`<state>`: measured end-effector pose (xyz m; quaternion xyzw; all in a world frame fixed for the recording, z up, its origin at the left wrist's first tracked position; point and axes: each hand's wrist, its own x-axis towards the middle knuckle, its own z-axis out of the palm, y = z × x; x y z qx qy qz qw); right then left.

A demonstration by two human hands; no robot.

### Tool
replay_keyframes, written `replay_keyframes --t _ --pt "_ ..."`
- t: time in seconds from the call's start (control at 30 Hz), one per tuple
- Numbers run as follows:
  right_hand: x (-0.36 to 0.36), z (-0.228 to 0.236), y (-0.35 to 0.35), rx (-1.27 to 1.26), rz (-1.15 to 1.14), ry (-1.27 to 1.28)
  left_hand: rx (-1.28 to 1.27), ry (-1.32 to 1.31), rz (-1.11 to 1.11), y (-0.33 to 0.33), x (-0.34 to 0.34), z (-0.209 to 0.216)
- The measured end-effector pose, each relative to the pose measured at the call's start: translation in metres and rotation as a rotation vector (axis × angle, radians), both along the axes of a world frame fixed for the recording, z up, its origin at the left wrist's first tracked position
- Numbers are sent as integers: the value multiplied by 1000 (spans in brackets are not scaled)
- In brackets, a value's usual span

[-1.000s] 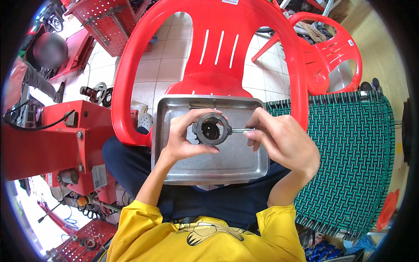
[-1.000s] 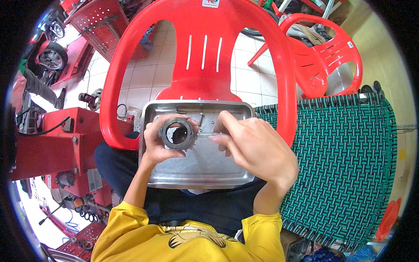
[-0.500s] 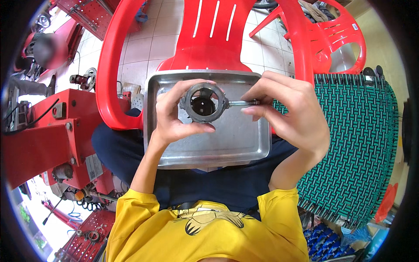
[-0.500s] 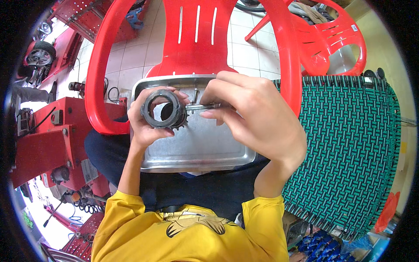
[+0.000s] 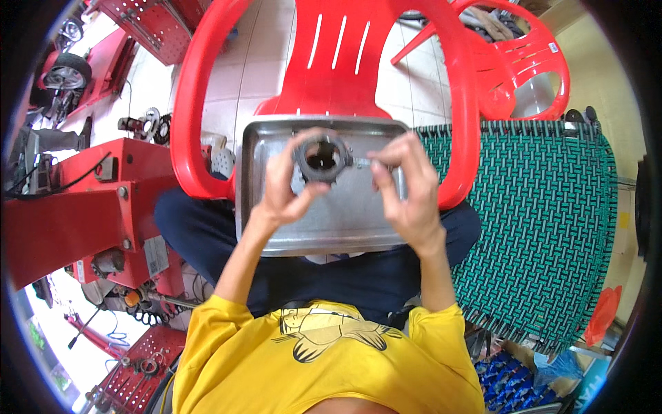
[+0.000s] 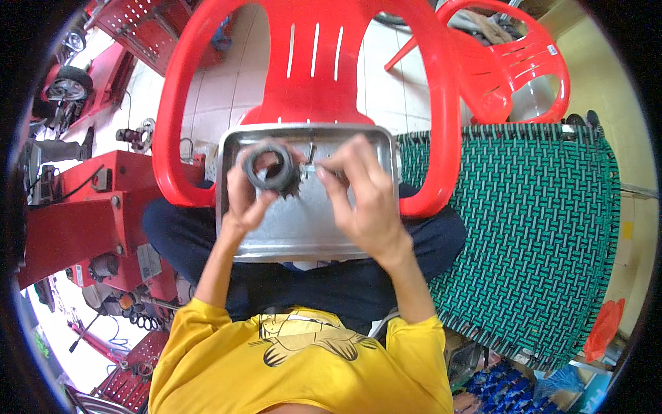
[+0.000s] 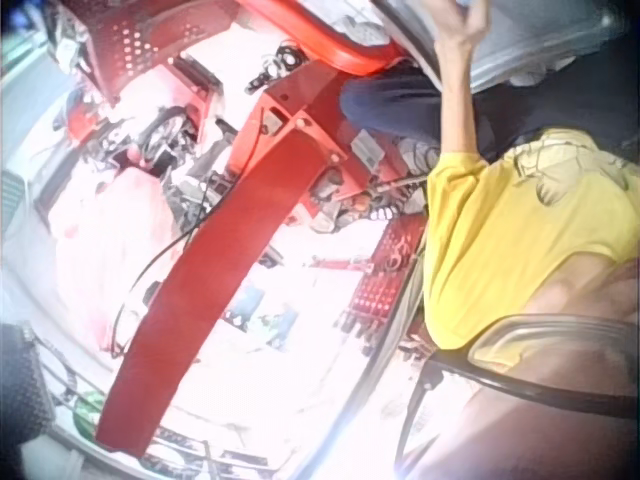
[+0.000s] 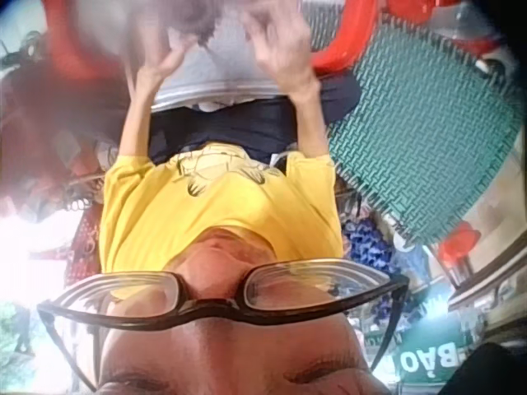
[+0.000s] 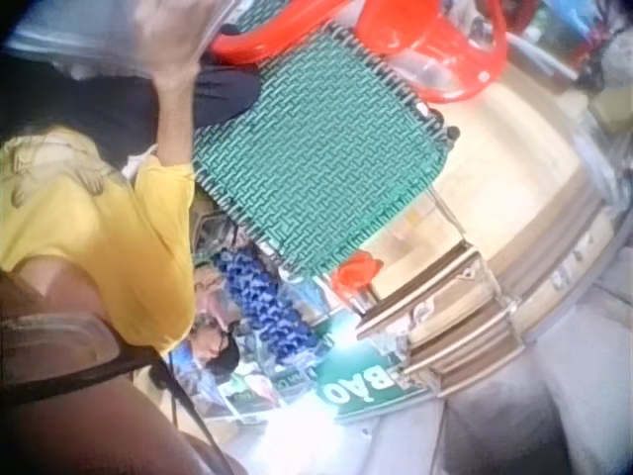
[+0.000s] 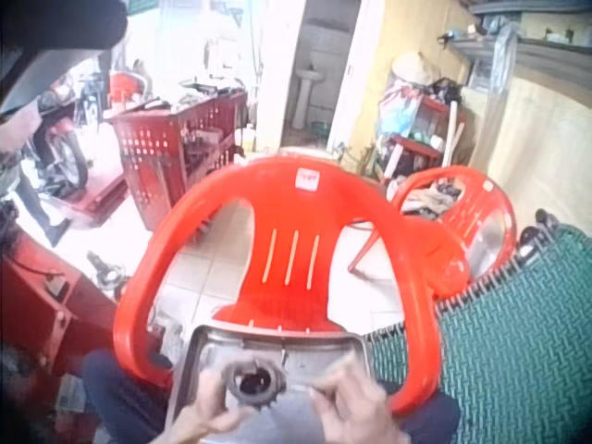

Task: The person removes screws and pins from a cylindrical mechanical component in a metal tray by hand and using a thin metal rod.

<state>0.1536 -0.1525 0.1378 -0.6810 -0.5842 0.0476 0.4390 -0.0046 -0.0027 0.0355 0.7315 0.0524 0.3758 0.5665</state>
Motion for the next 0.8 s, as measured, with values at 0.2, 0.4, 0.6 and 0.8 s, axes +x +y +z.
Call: replay_keyframes --t 0.2,0.4,0.6,0.8 --pt "-28 -15 -44 69 -86 202 104 48 -39 -42 -22 36" --pt "-20 -9 -57 49 -20 -73 127 28 -31 -60 -25 35" --pt "-20 -13 -65 -101 -3 63 58 87 -58 -59 -20 23" --pt "-16 7 -64 -194 19 -20 31 105 17 -66 -22 14"
